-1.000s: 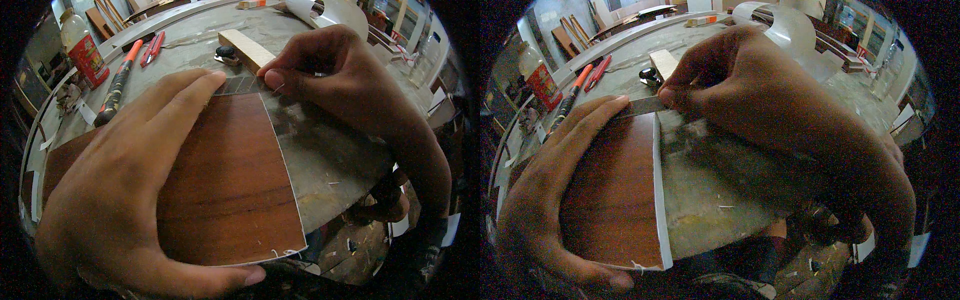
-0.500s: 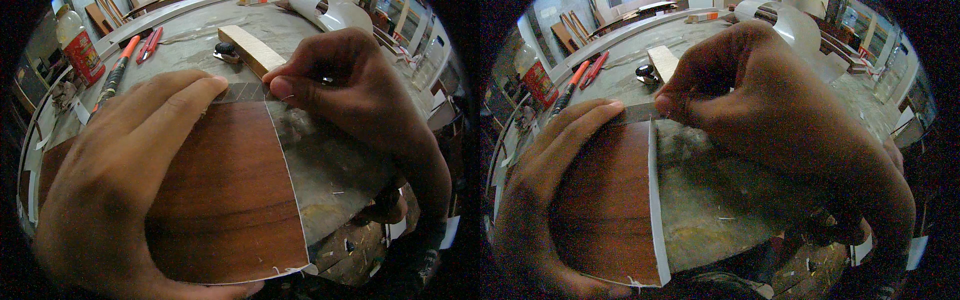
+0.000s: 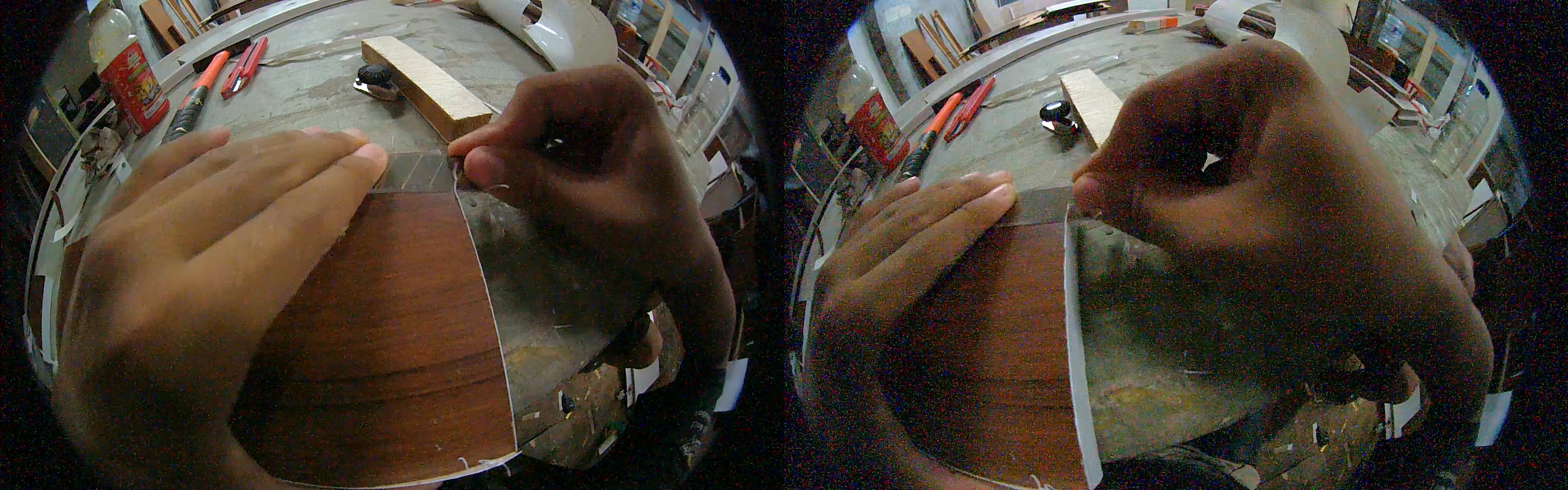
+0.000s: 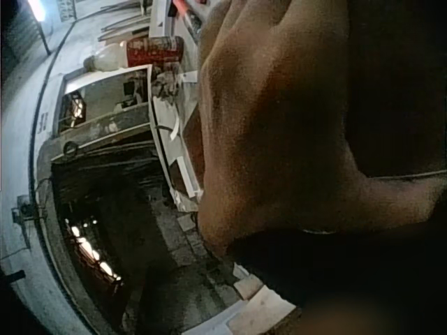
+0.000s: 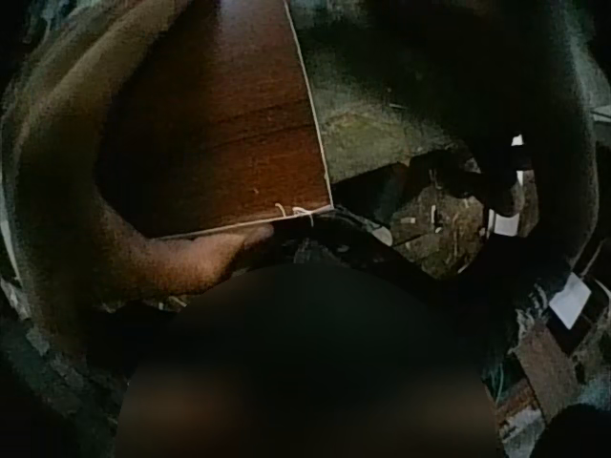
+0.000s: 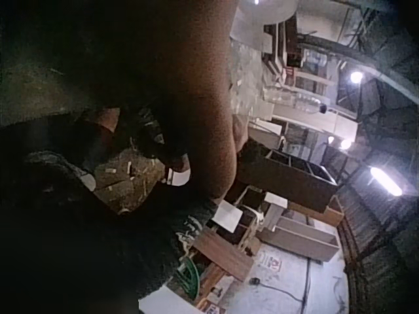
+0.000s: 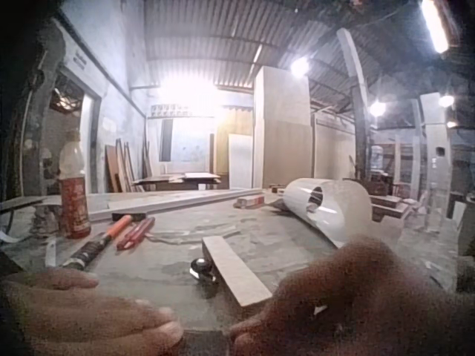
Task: The person applies white edge banding to the edges of rectangular wood pieces. They align the strip, press it down, and trim the excess using a utility knife. The person works on multiple pieces, flipping them to apply banding to different sides.
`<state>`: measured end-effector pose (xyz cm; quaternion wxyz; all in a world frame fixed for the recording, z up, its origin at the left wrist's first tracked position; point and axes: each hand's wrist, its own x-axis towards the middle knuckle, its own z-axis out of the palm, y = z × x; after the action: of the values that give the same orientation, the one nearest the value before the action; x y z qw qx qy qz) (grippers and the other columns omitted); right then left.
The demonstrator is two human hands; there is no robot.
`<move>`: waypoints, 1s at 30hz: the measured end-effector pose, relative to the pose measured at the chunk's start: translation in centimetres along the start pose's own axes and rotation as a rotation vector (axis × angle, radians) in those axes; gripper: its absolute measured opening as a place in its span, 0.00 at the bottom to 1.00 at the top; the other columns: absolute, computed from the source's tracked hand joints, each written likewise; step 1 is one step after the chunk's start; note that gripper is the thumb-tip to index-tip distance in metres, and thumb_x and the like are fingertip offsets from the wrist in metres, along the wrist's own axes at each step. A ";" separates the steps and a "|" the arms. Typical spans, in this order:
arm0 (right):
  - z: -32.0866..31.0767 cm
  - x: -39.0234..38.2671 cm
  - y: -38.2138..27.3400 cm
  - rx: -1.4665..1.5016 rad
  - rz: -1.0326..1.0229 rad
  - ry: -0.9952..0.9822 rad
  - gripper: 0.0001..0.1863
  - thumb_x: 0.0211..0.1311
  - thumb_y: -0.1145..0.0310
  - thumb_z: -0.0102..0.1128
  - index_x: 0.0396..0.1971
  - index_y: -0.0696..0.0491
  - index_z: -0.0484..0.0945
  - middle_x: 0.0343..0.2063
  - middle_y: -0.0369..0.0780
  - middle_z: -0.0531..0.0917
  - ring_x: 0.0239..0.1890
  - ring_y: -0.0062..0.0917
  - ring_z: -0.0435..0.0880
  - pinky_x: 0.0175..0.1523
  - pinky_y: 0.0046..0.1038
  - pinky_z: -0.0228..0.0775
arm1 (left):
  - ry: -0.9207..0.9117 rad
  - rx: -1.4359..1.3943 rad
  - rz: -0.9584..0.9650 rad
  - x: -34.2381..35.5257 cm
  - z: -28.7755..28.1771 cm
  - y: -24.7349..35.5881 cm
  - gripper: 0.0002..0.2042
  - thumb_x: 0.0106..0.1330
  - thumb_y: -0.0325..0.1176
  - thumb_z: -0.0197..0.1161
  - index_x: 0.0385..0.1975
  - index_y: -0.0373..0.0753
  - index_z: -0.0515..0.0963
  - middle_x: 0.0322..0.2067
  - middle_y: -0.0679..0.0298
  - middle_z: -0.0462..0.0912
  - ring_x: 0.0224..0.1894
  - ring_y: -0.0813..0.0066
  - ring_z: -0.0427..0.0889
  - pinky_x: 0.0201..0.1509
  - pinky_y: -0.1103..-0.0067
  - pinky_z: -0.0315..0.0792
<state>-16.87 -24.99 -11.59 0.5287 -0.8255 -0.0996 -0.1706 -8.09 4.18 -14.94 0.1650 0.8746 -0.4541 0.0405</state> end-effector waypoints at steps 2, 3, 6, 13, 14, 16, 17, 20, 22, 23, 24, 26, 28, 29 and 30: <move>0.2 -0.4 0.4 0.016 -0.063 0.013 0.06 0.62 0.75 0.73 0.30 0.59 0.83 0.34 0.44 0.90 0.41 0.22 0.89 0.49 0.22 0.81 | 0.102 0.066 0.061 -0.1 -0.1 0.2 0.49 0.40 0.50 0.83 0.59 0.29 0.67 0.56 0.45 0.71 0.62 0.50 0.72 0.66 0.64 0.67; 0.4 -0.4 0.7 0.039 -0.092 0.020 0.06 0.62 0.76 0.73 0.30 0.59 0.83 0.34 0.44 0.90 0.41 0.22 0.89 0.49 0.22 0.81 | 0.141 0.089 0.100 -0.1 -0.3 0.4 0.48 0.40 0.50 0.83 0.59 0.29 0.67 0.56 0.45 0.72 0.62 0.51 0.73 0.65 0.64 0.67; 0.7 -0.4 0.4 0.043 -0.095 0.004 0.06 0.61 0.77 0.73 0.30 0.59 0.82 0.33 0.44 0.90 0.41 0.22 0.89 0.48 0.22 0.81 | 0.184 0.122 0.213 -0.1 -0.9 0.5 0.46 0.41 0.49 0.83 0.58 0.29 0.68 0.54 0.46 0.73 0.61 0.51 0.74 0.64 0.64 0.68; 0.5 -0.8 -4.0 -0.280 0.206 -0.056 0.07 0.59 0.80 0.74 0.30 0.59 0.82 0.28 0.40 0.85 0.40 0.21 0.89 0.46 0.23 0.80 | 0.184 0.144 0.340 0.2 -1.6 0.9 0.42 0.42 0.47 0.83 0.55 0.29 0.70 0.52 0.46 0.75 0.58 0.52 0.76 0.62 0.64 0.71; 0.4 -0.7 -4.2 -0.325 0.247 -0.095 0.07 0.58 0.80 0.74 0.30 0.59 0.81 0.28 0.39 0.84 0.40 0.21 0.89 0.46 0.23 0.80 | 0.184 0.149 0.352 0.2 -1.8 0.9 0.42 0.42 0.47 0.83 0.55 0.29 0.71 0.51 0.46 0.75 0.58 0.52 0.76 0.61 0.65 0.71; 0.3 -0.5 -4.0 -0.246 0.160 -0.106 0.07 0.58 0.80 0.74 0.29 0.59 0.81 0.27 0.38 0.83 0.39 0.21 0.88 0.47 0.23 0.80 | 0.185 0.157 0.373 0.2 -2.1 1.1 0.41 0.43 0.47 0.83 0.54 0.29 0.71 0.50 0.47 0.76 0.57 0.52 0.77 0.61 0.65 0.72; 0.5 -0.5 -3.7 -0.192 0.095 -0.096 0.07 0.58 0.81 0.74 0.29 0.59 0.81 0.27 0.38 0.83 0.38 0.21 0.88 0.47 0.23 0.80 | 0.188 0.163 0.386 0.1 -2.3 1.2 0.40 0.43 0.46 0.83 0.53 0.29 0.72 0.50 0.47 0.76 0.57 0.53 0.77 0.60 0.65 0.72; 1.7 -0.8 -2.3 0.023 -0.077 -0.009 0.07 0.58 0.81 0.74 0.28 0.59 0.82 0.27 0.38 0.82 0.37 0.20 0.87 0.47 0.23 0.80 | 0.189 0.172 0.419 -0.1 -2.7 1.5 0.39 0.44 0.46 0.82 0.52 0.29 0.73 0.49 0.47 0.77 0.56 0.53 0.78 0.59 0.65 0.73; 1.3 -1.1 -2.4 0.027 0.008 -0.028 0.07 0.58 0.81 0.74 0.28 0.59 0.82 0.27 0.38 0.82 0.38 0.21 0.87 0.48 0.23 0.80 | 0.195 0.177 0.437 -0.2 -2.9 1.8 0.37 0.44 0.45 0.82 0.52 0.29 0.73 0.48 0.47 0.78 0.55 0.53 0.79 0.59 0.65 0.74; 1.1 -1.2 -2.5 -0.010 0.061 -0.045 0.07 0.58 0.81 0.74 0.28 0.59 0.82 0.27 0.38 0.82 0.38 0.21 0.87 0.48 0.23 0.80 | 0.191 0.178 0.447 -0.2 -3.0 1.8 0.37 0.45 0.45 0.82 0.51 0.29 0.74 0.47 0.47 0.78 0.55 0.53 0.79 0.58 0.65 0.74; 0.3 -1.4 -3.2 -0.125 0.132 -0.074 0.07 0.58 0.82 0.73 0.29 0.59 0.82 0.27 0.38 0.82 0.38 0.21 0.87 0.48 0.24 0.80 | 0.192 0.180 0.457 -0.2 -3.1 1.9 0.36 0.45 0.44 0.82 0.51 0.29 0.74 0.47 0.47 0.78 0.54 0.54 0.80 0.58 0.65 0.74; -0.2 -1.4 -3.5 -0.253 0.136 -0.126 0.07 0.58 0.81 0.74 0.29 0.58 0.81 0.27 0.38 0.82 0.37 0.21 0.87 0.47 0.24 0.80 | 0.190 0.184 0.469 -0.2 -3.1 2.0 0.35 0.45 0.44 0.82 0.50 0.29 0.75 0.46 0.48 0.79 0.54 0.54 0.80 0.57 0.65 0.75; -0.2 -1.3 -3.3 -0.250 0.016 -0.143 0.08 0.58 0.81 0.75 0.29 0.58 0.81 0.27 0.39 0.82 0.35 0.20 0.86 0.44 0.24 0.78 | 0.187 0.185 0.482 -0.1 -3.2 2.0 0.34 0.46 0.43 0.82 0.49 0.29 0.75 0.45 0.48 0.79 0.53 0.54 0.81 0.56 0.65 0.76; -0.1 -1.3 -3.0 -0.236 -0.038 -0.139 0.08 0.57 0.80 0.75 0.29 0.58 0.81 0.27 0.39 0.82 0.34 0.20 0.85 0.42 0.24 0.77 | 0.187 0.186 0.488 -0.1 -3.3 2.1 0.34 0.46 0.43 0.82 0.49 0.29 0.76 0.45 0.48 0.80 0.53 0.54 0.81 0.56 0.65 0.76; 0.4 -1.3 -2.5 -0.196 -0.075 -0.108 0.08 0.57 0.80 0.75 0.28 0.58 0.82 0.27 0.39 0.82 0.33 0.19 0.84 0.40 0.23 0.75 | 0.184 0.186 0.493 -0.1 -3.3 2.1 0.33 0.46 0.43 0.82 0.48 0.29 0.76 0.45 0.48 0.80 0.52 0.54 0.82 0.56 0.65 0.77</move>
<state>-18.88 -23.56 -10.11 0.4324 -0.8770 -0.1414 -0.1546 -9.56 4.18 -11.29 0.1097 0.7417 -0.6308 0.2002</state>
